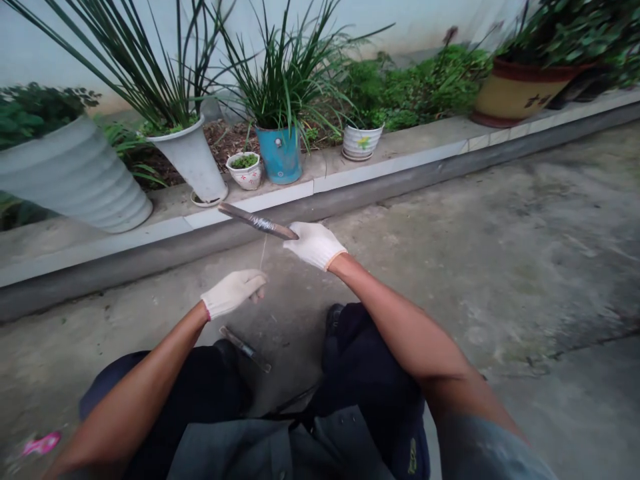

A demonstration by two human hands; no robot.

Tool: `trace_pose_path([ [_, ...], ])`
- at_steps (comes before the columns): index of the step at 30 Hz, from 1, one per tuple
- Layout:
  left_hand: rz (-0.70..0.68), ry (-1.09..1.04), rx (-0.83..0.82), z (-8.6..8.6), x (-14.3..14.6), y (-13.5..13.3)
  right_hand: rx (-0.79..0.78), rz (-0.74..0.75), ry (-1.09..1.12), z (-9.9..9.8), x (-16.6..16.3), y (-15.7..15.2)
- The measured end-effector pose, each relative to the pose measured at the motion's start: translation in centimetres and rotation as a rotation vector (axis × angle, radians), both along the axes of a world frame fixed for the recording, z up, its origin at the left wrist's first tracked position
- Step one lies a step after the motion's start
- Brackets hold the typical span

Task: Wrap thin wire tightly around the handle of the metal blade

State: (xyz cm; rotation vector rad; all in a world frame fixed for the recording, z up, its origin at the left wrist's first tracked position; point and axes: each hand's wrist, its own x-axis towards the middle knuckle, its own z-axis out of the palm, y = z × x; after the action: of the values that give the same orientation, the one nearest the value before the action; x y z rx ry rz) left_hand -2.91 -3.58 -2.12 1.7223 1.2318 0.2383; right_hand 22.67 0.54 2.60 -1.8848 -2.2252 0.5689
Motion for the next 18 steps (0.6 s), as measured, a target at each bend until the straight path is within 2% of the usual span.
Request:
trace_pose_path([
  [4, -0.019, 0.023, -0.041, 0.7, 0.2, -0.5, 0.048, 0.040, -0.346, 0.1, -0.9, -0.4],
  [7, -0.047, 0.140, 0.018, 1.1, 0.0, -0.4, -0.001, 0.109, -0.491, -0.2, -2.2, -1.3],
  [10, -0.116, 0.271, 0.167, 1.1, -0.8, 0.2, -0.096, 0.202, -0.542, -0.9, -3.3, -2.3],
  [13, -0.137, 0.313, 0.278, 1.0, -1.7, 0.7, -0.184, 0.344, -0.559, -1.3, -3.2, -2.9],
  [16, -0.070, 0.298, 0.295, 1.2, -2.1, 1.0, -0.263, 0.540, -0.496, -1.2, -1.9, -2.8],
  [18, -0.014, 0.265, 0.235, 1.3, -2.1, 1.2, -0.307, 0.654, -0.378, -0.7, -0.7, -2.5],
])
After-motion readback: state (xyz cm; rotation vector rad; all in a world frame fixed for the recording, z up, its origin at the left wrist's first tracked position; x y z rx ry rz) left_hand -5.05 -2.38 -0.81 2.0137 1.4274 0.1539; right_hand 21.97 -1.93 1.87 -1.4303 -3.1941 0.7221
